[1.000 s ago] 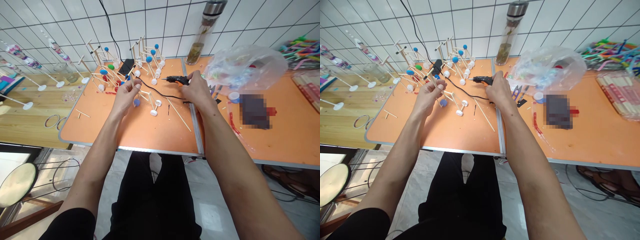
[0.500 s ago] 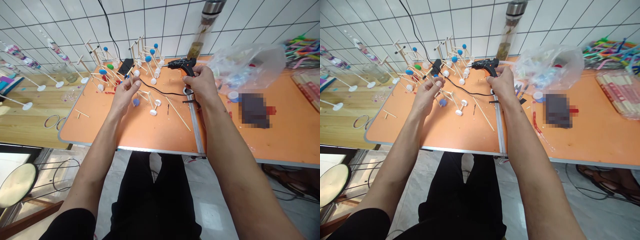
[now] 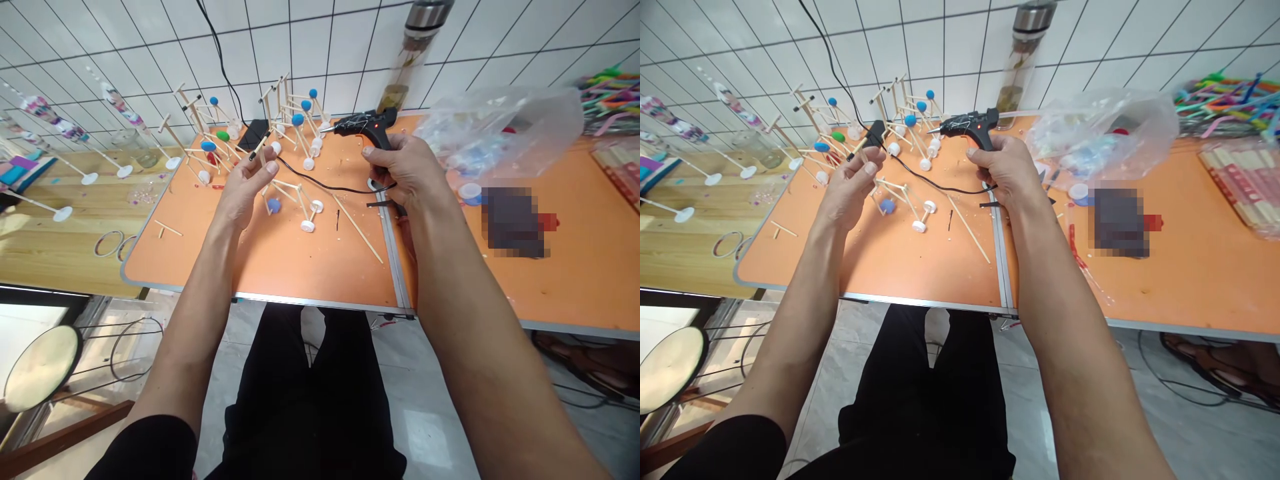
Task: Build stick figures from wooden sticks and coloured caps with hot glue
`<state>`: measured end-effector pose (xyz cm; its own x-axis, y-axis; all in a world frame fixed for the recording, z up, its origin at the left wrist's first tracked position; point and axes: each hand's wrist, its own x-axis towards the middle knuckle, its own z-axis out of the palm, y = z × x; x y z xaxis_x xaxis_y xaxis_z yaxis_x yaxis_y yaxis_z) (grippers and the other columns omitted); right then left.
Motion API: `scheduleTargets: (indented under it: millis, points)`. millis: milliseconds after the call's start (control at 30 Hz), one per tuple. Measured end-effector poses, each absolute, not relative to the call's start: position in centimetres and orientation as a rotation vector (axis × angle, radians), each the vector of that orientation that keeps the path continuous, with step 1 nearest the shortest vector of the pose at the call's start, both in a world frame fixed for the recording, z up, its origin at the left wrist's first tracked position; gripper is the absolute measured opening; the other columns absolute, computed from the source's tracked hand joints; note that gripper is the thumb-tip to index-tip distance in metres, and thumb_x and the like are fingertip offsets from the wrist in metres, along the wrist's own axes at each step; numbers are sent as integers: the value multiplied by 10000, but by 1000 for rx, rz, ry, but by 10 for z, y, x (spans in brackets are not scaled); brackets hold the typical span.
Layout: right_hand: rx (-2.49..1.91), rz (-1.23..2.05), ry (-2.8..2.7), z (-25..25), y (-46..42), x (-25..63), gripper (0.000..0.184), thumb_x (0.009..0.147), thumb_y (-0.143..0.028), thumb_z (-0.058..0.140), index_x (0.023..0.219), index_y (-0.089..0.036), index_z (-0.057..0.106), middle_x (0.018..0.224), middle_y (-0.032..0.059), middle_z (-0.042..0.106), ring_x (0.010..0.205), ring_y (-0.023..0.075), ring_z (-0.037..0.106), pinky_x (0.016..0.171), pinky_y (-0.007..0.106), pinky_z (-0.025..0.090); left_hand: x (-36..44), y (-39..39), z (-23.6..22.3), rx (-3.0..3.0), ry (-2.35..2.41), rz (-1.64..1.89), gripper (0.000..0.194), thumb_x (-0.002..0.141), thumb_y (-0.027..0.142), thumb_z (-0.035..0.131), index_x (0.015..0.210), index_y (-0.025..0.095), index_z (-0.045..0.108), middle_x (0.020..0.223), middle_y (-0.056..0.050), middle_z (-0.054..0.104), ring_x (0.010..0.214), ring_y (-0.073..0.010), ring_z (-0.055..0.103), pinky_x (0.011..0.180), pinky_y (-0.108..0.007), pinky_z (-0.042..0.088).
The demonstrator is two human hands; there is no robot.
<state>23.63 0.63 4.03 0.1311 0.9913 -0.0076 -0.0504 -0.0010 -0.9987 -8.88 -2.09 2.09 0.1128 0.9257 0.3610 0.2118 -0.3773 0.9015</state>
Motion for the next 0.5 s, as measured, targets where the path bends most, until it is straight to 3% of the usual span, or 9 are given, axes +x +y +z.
scheduleTargets:
  millis: [100, 200, 333, 500]
  points:
    - [-1213, 1134, -1031, 46, -1, 231, 271, 979, -50, 886, 900, -230, 700, 785, -45, 602, 638, 88, 480, 511, 185, 415, -89, -23, 23, 1696, 1135, 1329, 1033, 719, 1064, 891, 1414, 308, 782, 1615, -178, 793, 1677, -456, 630, 1365, -716, 525]
    - [-1221, 1149, -980, 49, -4, 228, 315, 943, -92, 962, 912, -253, 693, 790, -53, 598, 639, 97, 494, 500, 178, 444, -88, -25, 26, 1666, 1138, 1323, 1062, 688, 1063, 914, 1424, 311, 778, 1610, -187, 788, 1684, -463, 618, 1353, -725, 528]
    - [-1237, 1138, -945, 50, -4, 227, 360, 926, -117, 997, 905, -268, 670, 750, -63, 594, 639, 99, 531, 497, 169, 479, -88, -24, 27, 1631, 1129, 1322, 973, 751, 995, 939, 1439, 325, 775, 1590, -182, 795, 1696, -449, 612, 1354, -701, 529]
    - [-1205, 1107, -968, 51, -6, 226, 306, 1097, -25, 708, 889, -244, 659, 676, -82, 568, 612, 70, 486, 497, 125, 474, -87, -19, 21, 1606, 1123, 1316, 757, 868, 788, 986, 1449, 338, 803, 1550, -152, 822, 1667, -392, 655, 1381, -664, 516]
